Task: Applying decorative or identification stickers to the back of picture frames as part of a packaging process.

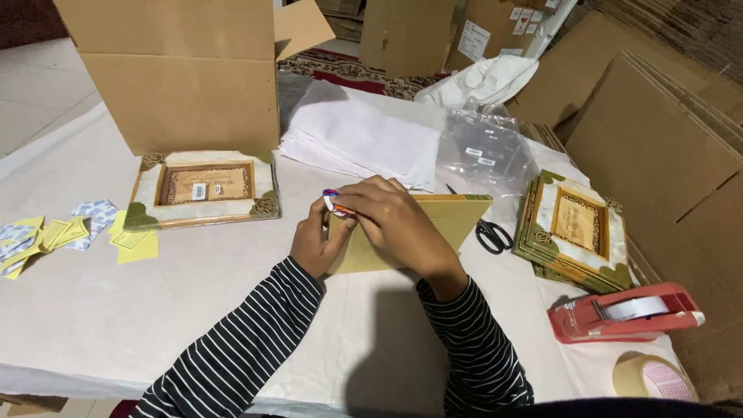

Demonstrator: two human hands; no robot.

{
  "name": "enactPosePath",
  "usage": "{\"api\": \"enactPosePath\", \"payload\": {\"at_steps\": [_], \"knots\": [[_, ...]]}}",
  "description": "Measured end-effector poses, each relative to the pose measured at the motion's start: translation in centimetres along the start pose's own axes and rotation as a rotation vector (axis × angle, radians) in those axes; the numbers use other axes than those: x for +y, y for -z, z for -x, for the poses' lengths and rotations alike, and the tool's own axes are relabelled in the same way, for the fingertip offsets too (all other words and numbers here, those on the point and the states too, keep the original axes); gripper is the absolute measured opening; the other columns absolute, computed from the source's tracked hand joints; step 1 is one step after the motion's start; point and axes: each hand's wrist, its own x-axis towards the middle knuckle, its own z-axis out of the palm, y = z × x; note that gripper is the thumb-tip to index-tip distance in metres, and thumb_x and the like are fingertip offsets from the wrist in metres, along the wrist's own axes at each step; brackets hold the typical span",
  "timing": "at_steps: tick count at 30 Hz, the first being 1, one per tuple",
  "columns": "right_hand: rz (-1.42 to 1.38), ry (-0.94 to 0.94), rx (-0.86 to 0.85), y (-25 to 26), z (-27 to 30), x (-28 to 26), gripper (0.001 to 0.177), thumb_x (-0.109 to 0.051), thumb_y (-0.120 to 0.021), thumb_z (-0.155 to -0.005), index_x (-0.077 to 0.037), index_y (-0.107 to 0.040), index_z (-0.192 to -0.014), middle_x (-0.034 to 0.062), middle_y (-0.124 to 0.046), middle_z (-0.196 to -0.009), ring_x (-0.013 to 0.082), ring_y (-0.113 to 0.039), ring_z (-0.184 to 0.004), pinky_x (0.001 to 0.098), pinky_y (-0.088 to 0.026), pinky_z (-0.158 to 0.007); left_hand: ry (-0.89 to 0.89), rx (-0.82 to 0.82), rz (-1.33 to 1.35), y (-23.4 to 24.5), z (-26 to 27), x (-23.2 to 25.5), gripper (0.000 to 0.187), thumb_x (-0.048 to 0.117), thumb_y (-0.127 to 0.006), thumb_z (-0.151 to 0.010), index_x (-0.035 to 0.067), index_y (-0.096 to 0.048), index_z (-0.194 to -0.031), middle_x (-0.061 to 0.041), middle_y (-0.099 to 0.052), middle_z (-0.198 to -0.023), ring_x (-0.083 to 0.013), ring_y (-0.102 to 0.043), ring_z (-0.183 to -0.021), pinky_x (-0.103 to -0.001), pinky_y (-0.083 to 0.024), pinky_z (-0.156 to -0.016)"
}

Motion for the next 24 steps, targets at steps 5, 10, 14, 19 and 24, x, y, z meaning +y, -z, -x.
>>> {"api": "enactPosePath", "payload": {"at_steps": [5,10,14,19,24], "knots": [[0.048,-0.042,-0.028,1.0,0.8,0.4,0.025,0.002,-0.06,-0.094,-0.007,-0.076,-0.112,0.0128,-0.076,-0.114,0.0308,-0.068,-0.108,0.0414,-0.051,-0.093,-0.009,-0.004,0.015,0.1,-0.3,0.5,0.05,0.03,-0.069,-0.097,0.006,-0.045,-0.135,-0.019,-0.074,-0.085,-0.0392,-0.074,-0.073,-0.047,-0.061,-0.068],[0.076,-0.23,-0.122,5.3,2.7,0.9,0.027,0.005,-0.06,-0.088,-0.006,-0.076,-0.106,0.0152,-0.075,-0.108,0.0345,-0.068,-0.106,0.0445,-0.052,-0.094,-0.016,-0.041,0.037,0.0,0.0,-0.6,0.05,0.027,-0.069,-0.097,0.006,-0.045,-0.136,-0.017,-0.075,-0.085,-0.0358,-0.075,-0.072,-0.044,-0.061,-0.068],[0.202,-0.397,-0.026,8.0,6.0,4.8,0.02,0.003,-0.062,-0.085,-0.007,-0.076,-0.096,0.0167,-0.072,-0.103,0.0415,-0.067,-0.099,0.0483,-0.054,-0.089,-0.022,-0.041,0.037,-0.2,0.5,-1.5,0.05,0.026,-0.069,-0.097,0.006,-0.045,-0.136,-0.018,-0.075,-0.086,-0.0378,-0.074,-0.072,-0.045,-0.062,-0.067],[0.314,-0.597,0.085,10.4,10.1,8.6,0.015,-0.005,-0.066,-0.087,-0.008,-0.079,-0.095,0.0154,-0.066,-0.094,0.0395,-0.067,-0.089,0.0471,-0.054,-0.083,-0.043,-0.038,0.027,-0.3,0.4,-1.6,0.05,0.025,-0.07,-0.097,0.005,-0.045,-0.136,-0.019,-0.075,-0.086,-0.0386,-0.074,-0.072,-0.046,-0.062,-0.066],[0.117,-0.637,0.096,9.6,9.4,9.4,0.031,-0.007,-0.07,-0.084,-0.006,-0.07,-0.115,0.0214,-0.07,-0.089,0.0463,-0.068,-0.087,0.0535,-0.052,-0.081,-0.05,-0.014,0.02,-0.3,0.4,-1.4,0.05,0.025,-0.07,-0.098,0.004,-0.046,-0.136,-0.018,-0.074,-0.085,-0.0356,-0.073,-0.069,-0.044,-0.061,-0.064]]}}
